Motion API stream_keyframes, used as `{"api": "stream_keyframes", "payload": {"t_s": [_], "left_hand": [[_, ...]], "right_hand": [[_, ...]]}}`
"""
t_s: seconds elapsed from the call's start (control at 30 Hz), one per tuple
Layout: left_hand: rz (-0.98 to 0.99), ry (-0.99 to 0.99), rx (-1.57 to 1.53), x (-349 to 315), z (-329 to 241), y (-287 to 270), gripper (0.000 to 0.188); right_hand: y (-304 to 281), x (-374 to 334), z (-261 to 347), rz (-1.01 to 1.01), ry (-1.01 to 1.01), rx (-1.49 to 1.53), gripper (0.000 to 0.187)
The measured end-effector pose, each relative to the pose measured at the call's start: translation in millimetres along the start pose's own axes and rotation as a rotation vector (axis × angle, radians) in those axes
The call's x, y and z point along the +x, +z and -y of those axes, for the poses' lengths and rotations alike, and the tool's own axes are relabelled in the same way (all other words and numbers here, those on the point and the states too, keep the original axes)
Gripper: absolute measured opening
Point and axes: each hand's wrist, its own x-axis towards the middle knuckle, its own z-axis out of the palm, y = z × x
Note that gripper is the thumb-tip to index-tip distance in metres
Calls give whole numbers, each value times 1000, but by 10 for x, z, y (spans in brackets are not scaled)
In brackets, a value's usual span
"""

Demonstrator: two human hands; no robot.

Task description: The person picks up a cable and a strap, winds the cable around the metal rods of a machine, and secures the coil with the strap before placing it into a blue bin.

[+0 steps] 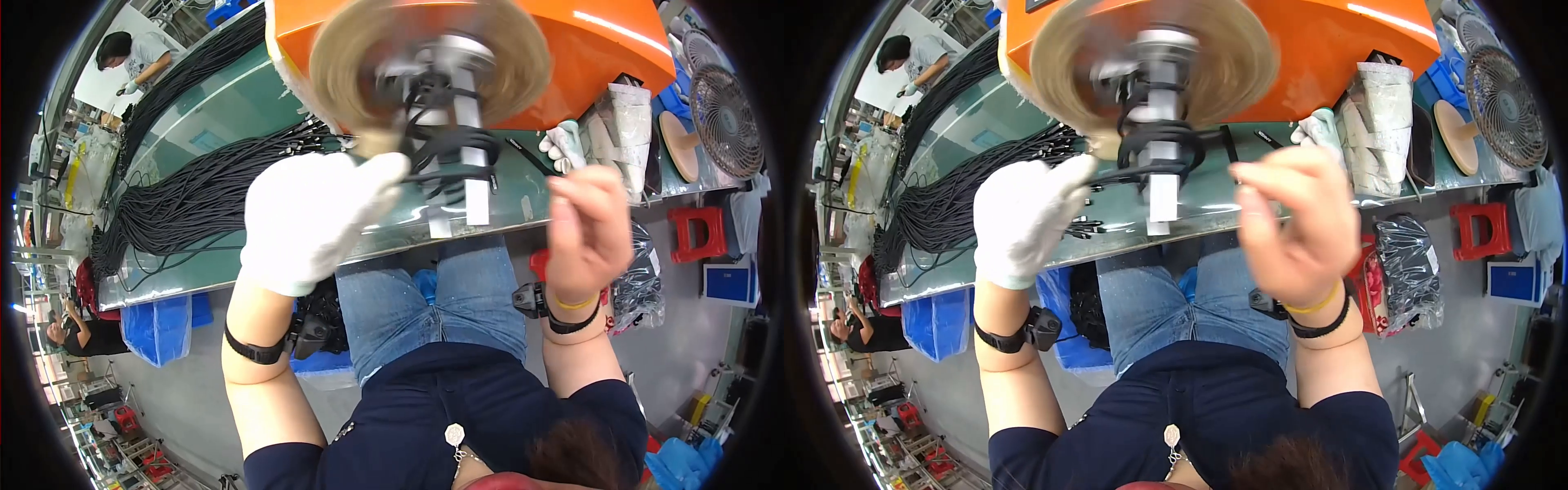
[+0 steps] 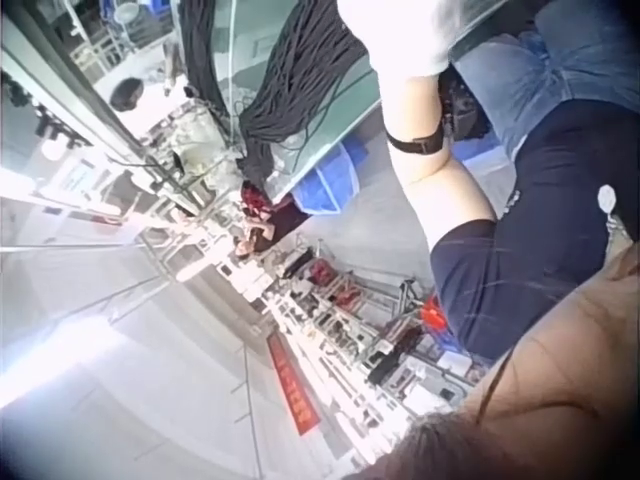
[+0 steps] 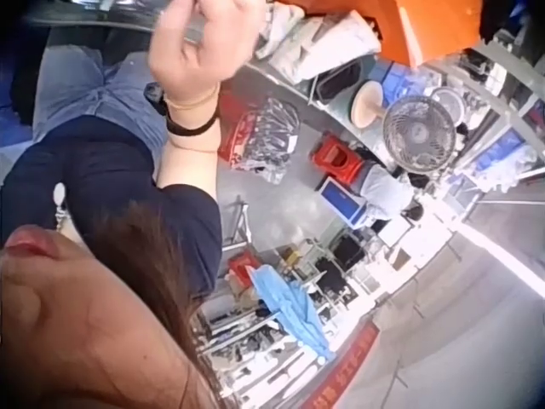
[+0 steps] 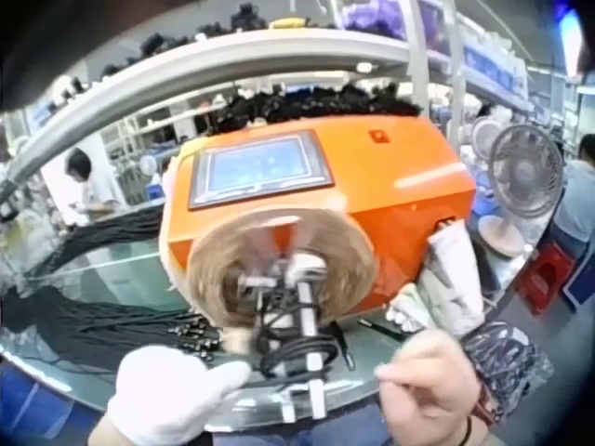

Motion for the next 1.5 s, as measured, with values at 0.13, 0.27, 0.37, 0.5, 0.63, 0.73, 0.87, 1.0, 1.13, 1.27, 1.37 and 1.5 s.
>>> {"api": "stream_keyframes", "payload": {"t_s": [0.13, 0.27, 0.37, 0.5, 0.63, 0.73, 0.87, 1.0, 1.13, 1.27, 1.37, 1.5], "left_hand": [[-5, 78, -178, 140, -128, 98, 33], [-294, -52, -556, -182, -200, 522, 44], [-711, -243, -1040, -403, -515, 937, 53], [-603, -851, -2074, -4, -941, 1073, 35], [-737, -1038, -2497, 446, -828, 1063, 28], [-960, -1016, -2508, 607, -811, 1113, 23], [-1005, -968, -2424, 577, -807, 1086, 21], [-1011, -1024, -2351, 377, -980, 1000, 19], [-847, -861, -2348, -141, -1171, 985, 19], [-217, -587, -1842, -612, -974, 876, 22], [398, -538, -1237, -740, -941, 777, 24], [67, -220, -1103, -899, -1031, 1005, 19]], "right_hand": [[258, 58, -150, 228, -16, 90, 26], [172, 77, -225, 349, -125, 99, 29], [184, 36, -259, 333, -110, 121, 31], [193, 39, -298, 364, -80, 111, 29], [146, 248, -369, 348, -100, 92, 24], [335, 445, -589, 220, 100, 134, 19], [435, 390, -517, 133, 454, 273, 11], [297, 25, -292, 224, 412, 306, 11], [28, -203, 8, 400, 157, 186, 14], [-51, -260, 171, 399, 138, 146, 15], [211, -198, 182, 498, -223, 374, 20], [363, -452, 107, 758, -291, 176, 16]]}}
